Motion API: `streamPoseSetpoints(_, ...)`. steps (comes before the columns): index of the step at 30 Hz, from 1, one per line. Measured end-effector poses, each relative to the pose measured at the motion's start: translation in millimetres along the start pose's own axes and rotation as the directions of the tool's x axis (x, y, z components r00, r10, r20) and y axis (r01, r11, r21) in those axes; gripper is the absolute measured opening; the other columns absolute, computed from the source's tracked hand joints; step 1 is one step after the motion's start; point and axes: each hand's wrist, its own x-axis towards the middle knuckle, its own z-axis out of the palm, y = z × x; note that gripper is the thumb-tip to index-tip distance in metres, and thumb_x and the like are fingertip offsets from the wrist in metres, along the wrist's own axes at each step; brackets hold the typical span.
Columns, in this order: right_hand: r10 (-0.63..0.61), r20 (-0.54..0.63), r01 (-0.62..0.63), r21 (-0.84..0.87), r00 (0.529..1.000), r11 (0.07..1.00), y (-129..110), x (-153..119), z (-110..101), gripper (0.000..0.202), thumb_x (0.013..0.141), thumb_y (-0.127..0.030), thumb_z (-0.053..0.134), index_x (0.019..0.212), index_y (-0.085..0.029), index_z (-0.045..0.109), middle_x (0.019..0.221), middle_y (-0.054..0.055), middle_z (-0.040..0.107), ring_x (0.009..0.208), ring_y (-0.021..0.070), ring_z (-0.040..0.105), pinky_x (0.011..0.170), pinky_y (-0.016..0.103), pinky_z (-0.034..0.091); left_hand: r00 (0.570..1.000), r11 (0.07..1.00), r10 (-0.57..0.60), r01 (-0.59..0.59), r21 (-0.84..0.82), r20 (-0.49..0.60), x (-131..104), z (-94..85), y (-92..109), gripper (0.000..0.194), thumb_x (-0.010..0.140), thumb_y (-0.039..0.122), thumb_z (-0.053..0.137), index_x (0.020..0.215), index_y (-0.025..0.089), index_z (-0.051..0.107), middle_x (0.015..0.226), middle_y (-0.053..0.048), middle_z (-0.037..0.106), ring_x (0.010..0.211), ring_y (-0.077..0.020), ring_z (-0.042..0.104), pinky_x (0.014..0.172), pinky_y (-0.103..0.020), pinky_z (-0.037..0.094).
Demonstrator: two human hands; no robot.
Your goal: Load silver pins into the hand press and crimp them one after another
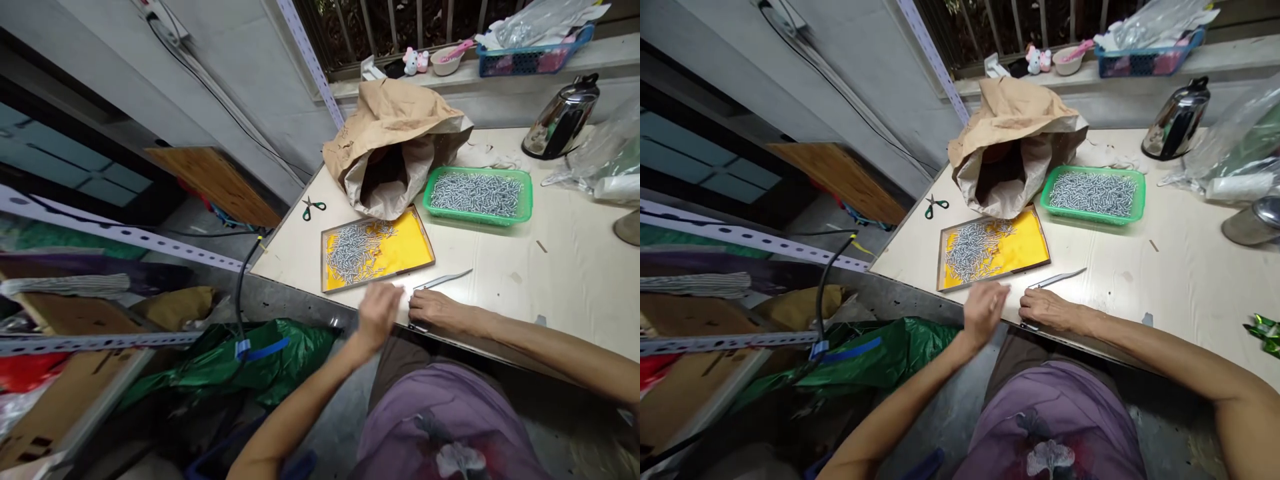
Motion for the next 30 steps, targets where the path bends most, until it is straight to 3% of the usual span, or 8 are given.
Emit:
streamPoseSetpoints(5,-0.092,-0.114,0.083,-0.082,0.989,0.993,7,-14,24,0.037,0.099,-0.012,0.024,0.093,-0.018,0.06,0.088,0.005,0.058,0.079,0.0159,0.046,0.075,0.03,0.033,0.896,0.945,-0.287,0.207,0.252,0.34,44,-1.3,-76,0.016,0.089,0.02,0.056,0.081,0.018,0.07,0.082,-0.007,0.063,0.088,-0.0208,0.053,0.074,-0.032,0.045)
streamPoseSetpoints(9,-0.063,-0.071,0.058,-0.076,0.996,0.995,6,-16,29,0.038,0.1,-0.016,0.023,0.096,-0.019,0.061,0.088,0.005,0.059,0.08,0.0159,0.047,0.075,0.03,0.033,0.776,0.958,-0.257,0.126,0.258,0.576,58,11.9,-90,0.021,0.088,0.02,0.056,0.073,0.016,0.07,0.084,-0.009,0.063,0.092,-0.0221,0.053,0.075,-0.031,0.044)
streamPoseSetpoints(13,0.051,0.063,-0.045,-0.087,0.997,0.995,-3,1,14,0.03,0.097,-0.015,0.032,0.091,-0.018,0.062,0.085,0.007,0.06,0.082,0.0181,0.05,0.073,0.032,0.035,0.736,0.968,-0.217,0.076,0.241,0.642,65,15.6,-91,0.019,0.086,0.016,0.056,0.073,0.014,0.069,0.082,-0.01,0.064,0.088,-0.022,0.055,0.077,-0.032,0.044)
streamPoseSetpoints(16,0.232,0.249,-0.23,-0.038,0.94,0.973,-10,22,-6,0.018,0.092,-0.014,0.045,0.091,-0.015,0.063,0.091,0.009,0.062,0.086,0.019,0.053,0.073,0.031,0.037,0.756,0.974,-0.208,0.103,0.201,0.621,67,14.1,-92,0.015,0.082,0.012,0.057,0.072,0.014,0.067,0.077,-0.008,0.064,0.083,-0.0201,0.057,0.076,-0.03,0.045)
streamPoseSetpoints(19,0.34,0.34,-0.388,0.083,0.877,0.918,-15,36,-23,0.017,0.091,-0.019,0.049,0.098,-0.016,0.064,0.1,0.009,0.062,0.09,0.0187,0.056,0.071,0.028,0.039,0.851,0.97,-0.239,0.186,0.156,0.468,62,9.5,-87,0.011,0.081,0.01,0.057,0.076,0.015,0.065,0.078,-0.006,0.065,0.08,-0.0183,0.058,0.074,-0.029,0.046)
streamPoseSetpoints(24,0.474,0.334,-0.506,0.01,0.815,0.863,-26,38,-34,0.024,0.093,-0.016,0.044,0.105,-0.015,0.064,0.107,0.012,0.062,0.097,0.0217,0.057,0.071,0.029,0.04,0.966,0.973,-0.214,0.224,-0.054,0.145,23,-5.2,-39,0.009,0.089,0.021,0.055,0.085,0.017,0.062,0.077,-0.003,0.064,0.068,-0.0128,0.058,0.064,-0.024,0.048)
streamPoseSetpoints(27,0.4,0.365,-0.429,-0.004,0.841,0.904,-26,39,-37,0.023,0.09,-0.014,0.047,0.104,-0.013,0.065,0.109,0.014,0.063,0.098,0.0212,0.059,0.074,0.028,0.041,0.995,0.983,-0.022,0.038,-0.178,0.095,-13,-10.4,0,0.009,0.091,0.018,0.051,0.093,0.016,0.061,0.081,-0.004,0.067,0.073,-0.0128,0.064,0.067,-0.024,0.052)
streamPoseSetpoints(30,0.393,0.444,-0.428,-0.024,0.805,0.904,-18,49,-40,0.024,0.09,-0.016,0.046,0.099,-0.014,0.068,0.104,0.013,0.066,0.091,0.0207,0.062,0.068,0.027,0.041,0.96,0.945,0.248,-0.209,-0.252,0.133,-40,-6.2,25,0.012,0.092,0.013,0.048,0.096,0.015,0.06,0.096,-0.009,0.071,0.095,-0.0164,0.067,0.083,-0.03,0.057)
